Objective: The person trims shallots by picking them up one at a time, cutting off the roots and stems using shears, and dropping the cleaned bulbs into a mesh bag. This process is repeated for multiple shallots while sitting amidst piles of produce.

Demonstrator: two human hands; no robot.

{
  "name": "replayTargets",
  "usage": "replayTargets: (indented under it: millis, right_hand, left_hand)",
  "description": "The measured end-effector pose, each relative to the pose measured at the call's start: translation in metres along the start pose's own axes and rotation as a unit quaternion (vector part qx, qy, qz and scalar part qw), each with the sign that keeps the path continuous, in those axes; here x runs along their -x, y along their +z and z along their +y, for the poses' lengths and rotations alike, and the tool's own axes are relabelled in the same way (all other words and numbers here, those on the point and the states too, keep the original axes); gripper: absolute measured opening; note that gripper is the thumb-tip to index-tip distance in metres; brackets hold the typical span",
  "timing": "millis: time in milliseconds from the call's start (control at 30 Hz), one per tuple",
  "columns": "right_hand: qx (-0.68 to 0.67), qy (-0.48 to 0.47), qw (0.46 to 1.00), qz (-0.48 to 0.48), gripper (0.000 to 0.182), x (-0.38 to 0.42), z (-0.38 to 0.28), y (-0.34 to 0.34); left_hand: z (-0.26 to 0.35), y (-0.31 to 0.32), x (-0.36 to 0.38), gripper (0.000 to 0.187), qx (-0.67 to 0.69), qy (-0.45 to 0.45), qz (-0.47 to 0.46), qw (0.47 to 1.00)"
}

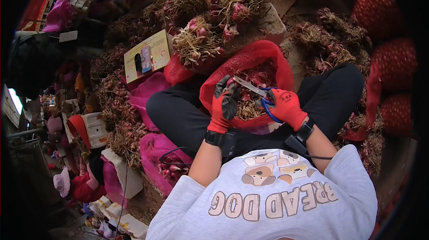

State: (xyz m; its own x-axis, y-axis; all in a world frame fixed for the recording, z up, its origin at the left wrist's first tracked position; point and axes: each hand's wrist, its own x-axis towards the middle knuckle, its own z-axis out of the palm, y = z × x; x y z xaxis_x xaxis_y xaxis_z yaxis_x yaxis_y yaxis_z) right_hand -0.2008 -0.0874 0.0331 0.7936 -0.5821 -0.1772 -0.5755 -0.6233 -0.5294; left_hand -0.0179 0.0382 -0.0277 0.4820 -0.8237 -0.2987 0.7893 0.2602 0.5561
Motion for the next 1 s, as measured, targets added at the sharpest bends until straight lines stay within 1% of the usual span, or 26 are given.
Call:
replayTargets:
  millis: [33, 133, 167, 233, 267, 333, 367, 467, 533, 567, 633, 667, 733, 767, 800, 833, 867, 967, 1000]
  right_hand:
    - [0.011, -0.001, 1.0, -0.003, 0.039, 0.0, 0.005, 0.005]
    - [0.028, 0.013, 0.999, -0.037, 0.04, -0.001, 0.016, 0.016]
    - [0.031, 0.021, 0.998, -0.052, 0.04, -0.001, 0.018, 0.017]
    - [-0.024, 0.036, 0.997, -0.06, 0.042, 0.0, 0.012, 0.008]
    - [-0.053, 0.043, 0.996, -0.064, 0.042, 0.001, 0.008, 0.003]
    - [-0.065, 0.028, 0.997, -0.032, 0.042, 0.002, 0.003, 0.0]
    - [-0.07, 0.021, 0.997, -0.017, 0.042, 0.003, 0.003, -0.001]
    - [-0.026, 0.031, 0.998, -0.049, 0.041, 0.001, 0.003, 0.001]
    - [0.024, 0.026, 0.998, -0.052, 0.041, 0.001, 0.014, 0.012]
    - [0.049, 0.023, 0.997, -0.053, 0.042, 0.001, 0.017, 0.017]
    - [-0.014, 0.032, 0.997, -0.07, 0.041, 0.001, 0.014, 0.013]
    - [-0.046, 0.037, 0.995, -0.077, 0.04, 0.001, 0.013, 0.012]
    - [-0.173, 0.077, 0.978, -0.087, 0.037, -0.001, 0.017, 0.019]
    - [-0.235, 0.096, 0.963, -0.092, 0.036, -0.003, 0.019, 0.021]
    - [-0.394, 0.138, 0.902, -0.106, 0.034, -0.007, 0.019, 0.019]
    - [-0.541, 0.177, 0.814, -0.115, 0.033, -0.012, 0.02, 0.017]
    - [-0.672, 0.212, 0.7, -0.121, 0.031, -0.016, 0.02, 0.015]
    - [-0.615, 0.08, 0.782, -0.067, 0.028, -0.022, 0.004, -0.005]
    - [-0.544, -0.005, 0.839, -0.002, 0.03, -0.027, -0.002, -0.001]
  left_hand:
    - [0.0, 0.001, 0.001, 0.038, -0.007, 0.002, -0.011, 1.0]
    - [0.004, 0.014, 0.006, 0.039, -0.013, 0.0, 0.022, 1.0]
    - [0.003, 0.01, 0.006, 0.04, -0.051, 0.013, 0.015, 0.999]
    - [0.006, 0.006, 0.003, 0.041, -0.125, 0.04, 0.0, 0.991]
    - [0.005, 0.006, 0.002, 0.042, -0.162, 0.065, 0.012, 0.985]
    - [0.008, 0.018, 0.003, 0.045, -0.234, 0.114, 0.039, 0.965]
    - [0.006, 0.016, 0.003, 0.046, -0.232, 0.117, 0.043, 0.965]
    - [0.005, 0.011, 0.0, 0.05, -0.235, 0.12, 0.044, 0.963]
    - [0.008, 0.013, 0.002, 0.051, -0.251, 0.114, 0.037, 0.961]
    - [0.008, 0.012, 0.001, 0.051, -0.23, 0.104, 0.034, 0.967]
    - [0.007, 0.01, 0.001, 0.05, -0.188, 0.085, 0.029, 0.978]
    - [0.006, 0.009, 0.001, 0.05, -0.191, 0.09, 0.027, 0.977]
    - [0.007, 0.016, 0.001, 0.05, -0.196, 0.099, 0.022, 0.975]
    - [0.01, 0.02, 0.003, 0.05, -0.21, 0.08, 0.007, 0.974]
    - [0.014, 0.022, 0.007, 0.05, -0.224, 0.06, -0.007, 0.973]
    - [0.016, 0.025, 0.009, 0.05, -0.238, 0.04, -0.022, 0.97]
    - [0.016, 0.026, 0.01, 0.053, -0.313, 0.028, -0.027, 0.949]
    - [0.015, 0.036, 0.01, 0.055, -0.309, -0.019, -0.07, 0.948]
    - [0.013, 0.041, 0.011, 0.055, -0.339, -0.009, -0.073, 0.938]
